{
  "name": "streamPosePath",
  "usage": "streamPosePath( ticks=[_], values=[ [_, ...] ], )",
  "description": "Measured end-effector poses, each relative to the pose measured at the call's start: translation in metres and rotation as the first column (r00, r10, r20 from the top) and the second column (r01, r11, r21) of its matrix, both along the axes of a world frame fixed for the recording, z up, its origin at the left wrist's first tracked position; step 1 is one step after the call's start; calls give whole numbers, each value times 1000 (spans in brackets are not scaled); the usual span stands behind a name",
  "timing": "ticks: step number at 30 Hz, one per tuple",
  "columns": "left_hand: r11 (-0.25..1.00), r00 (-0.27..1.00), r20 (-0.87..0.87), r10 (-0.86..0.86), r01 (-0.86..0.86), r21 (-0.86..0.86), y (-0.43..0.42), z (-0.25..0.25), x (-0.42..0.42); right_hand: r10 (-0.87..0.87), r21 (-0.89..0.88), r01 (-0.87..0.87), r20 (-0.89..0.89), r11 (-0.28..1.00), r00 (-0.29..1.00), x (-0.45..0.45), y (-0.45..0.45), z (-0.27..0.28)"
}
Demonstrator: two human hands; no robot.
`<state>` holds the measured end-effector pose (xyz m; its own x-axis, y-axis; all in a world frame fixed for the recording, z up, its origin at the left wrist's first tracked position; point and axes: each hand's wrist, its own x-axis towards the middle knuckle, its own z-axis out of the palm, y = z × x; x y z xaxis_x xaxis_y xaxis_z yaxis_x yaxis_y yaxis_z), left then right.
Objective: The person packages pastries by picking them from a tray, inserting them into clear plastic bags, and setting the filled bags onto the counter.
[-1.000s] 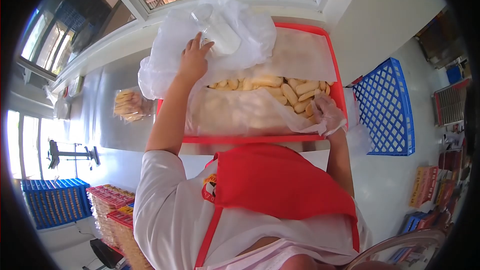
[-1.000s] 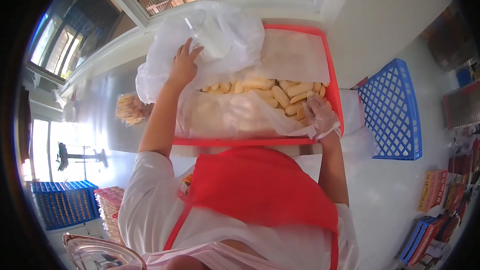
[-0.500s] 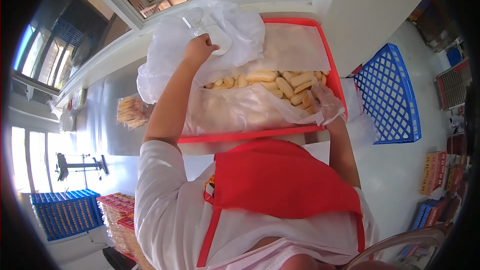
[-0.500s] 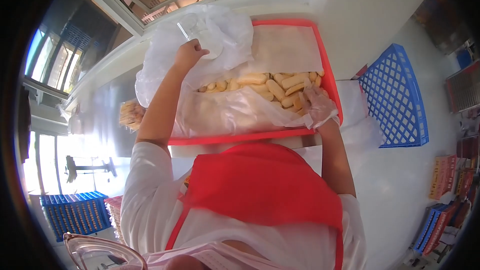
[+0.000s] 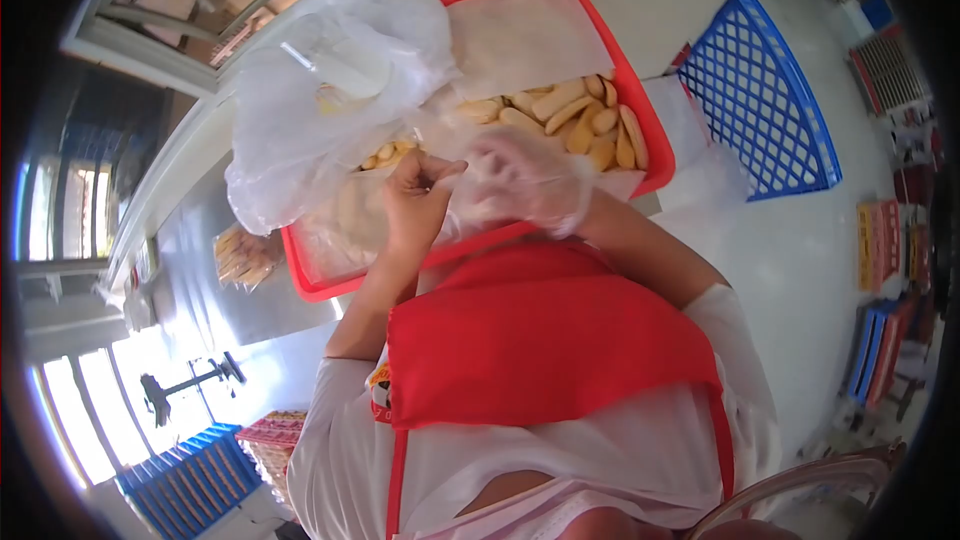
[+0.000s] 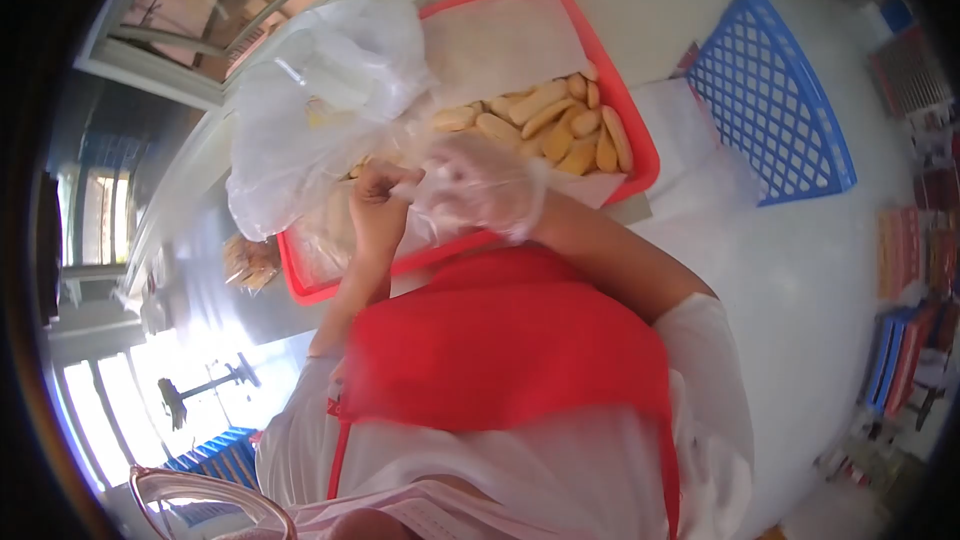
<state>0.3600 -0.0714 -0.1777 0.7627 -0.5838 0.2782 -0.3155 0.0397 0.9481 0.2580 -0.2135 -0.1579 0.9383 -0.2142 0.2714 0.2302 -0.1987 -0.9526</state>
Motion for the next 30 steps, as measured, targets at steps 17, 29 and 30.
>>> streamPosePath(
  ticks=[17, 29, 30],
  values=[
    [977, 818, 557, 142, -205, 53, 51, -20, 46, -349, -422, -37, -792, 906, 500, 33, -117, 25],
    [941, 856, 474, 206, -307, 146, 48, -41, 50, -327, -781, -557, -624, 281, 710, 49, -144, -24],
    [943, 871, 444, 209, -301, 146, 47, -42, 51, -297, -786, -544, -615, 293, 730, 45, -140, -16]
  ],
)
